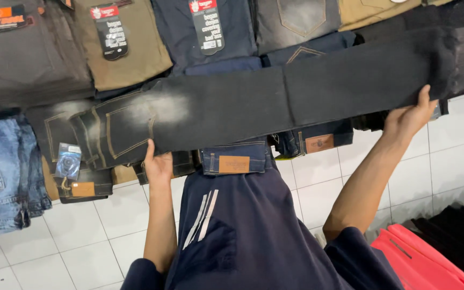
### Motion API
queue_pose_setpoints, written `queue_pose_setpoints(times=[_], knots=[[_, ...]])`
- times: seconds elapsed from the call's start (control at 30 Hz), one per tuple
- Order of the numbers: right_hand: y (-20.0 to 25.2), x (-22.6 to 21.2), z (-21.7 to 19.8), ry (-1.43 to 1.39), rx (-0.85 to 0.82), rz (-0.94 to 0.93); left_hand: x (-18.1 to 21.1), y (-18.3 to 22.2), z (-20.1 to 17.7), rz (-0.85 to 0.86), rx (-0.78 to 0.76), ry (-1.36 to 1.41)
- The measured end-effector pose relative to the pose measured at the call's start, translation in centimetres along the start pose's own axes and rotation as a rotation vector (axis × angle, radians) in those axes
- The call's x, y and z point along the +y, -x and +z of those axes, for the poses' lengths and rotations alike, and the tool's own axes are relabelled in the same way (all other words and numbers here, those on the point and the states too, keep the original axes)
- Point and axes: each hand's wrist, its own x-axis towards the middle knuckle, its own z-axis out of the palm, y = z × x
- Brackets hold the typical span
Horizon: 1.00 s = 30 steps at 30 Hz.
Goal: Folding a pair of jeans in a clothing store.
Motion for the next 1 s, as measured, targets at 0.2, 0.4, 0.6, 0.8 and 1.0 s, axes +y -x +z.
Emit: queue_pose_setpoints(times=[0.2, 0.4, 0.6, 0.8, 1.0], knots=[[2.0, 6.1, 0.4, -0.205, 0.299, 0.439, -1.1, -1.3, -4.0, -0.014, 0.190, 0.009], [-0.4, 11.2, -4.9, -0.250, -0.036, 0.511, 1.8, -2.5, -5.5, 0.210, 0.277, -0.005], [3.8, 2.8, 1.8, -0.045, 0.228, 0.365, 3.6, -1.2, -2.5, 0.405, 0.460, -0.172], [4.7, 4.6, -0.9, -0.012, -0.030, 0.259, 2.5, -2.3, -5.1, 0.485, 0.824, -0.456], [6.7, 4.4, -3.3, 0.701, 0.066, 0.063, 5.8, 2.9, -3.7, 0.116, 0.549, -1.039]])
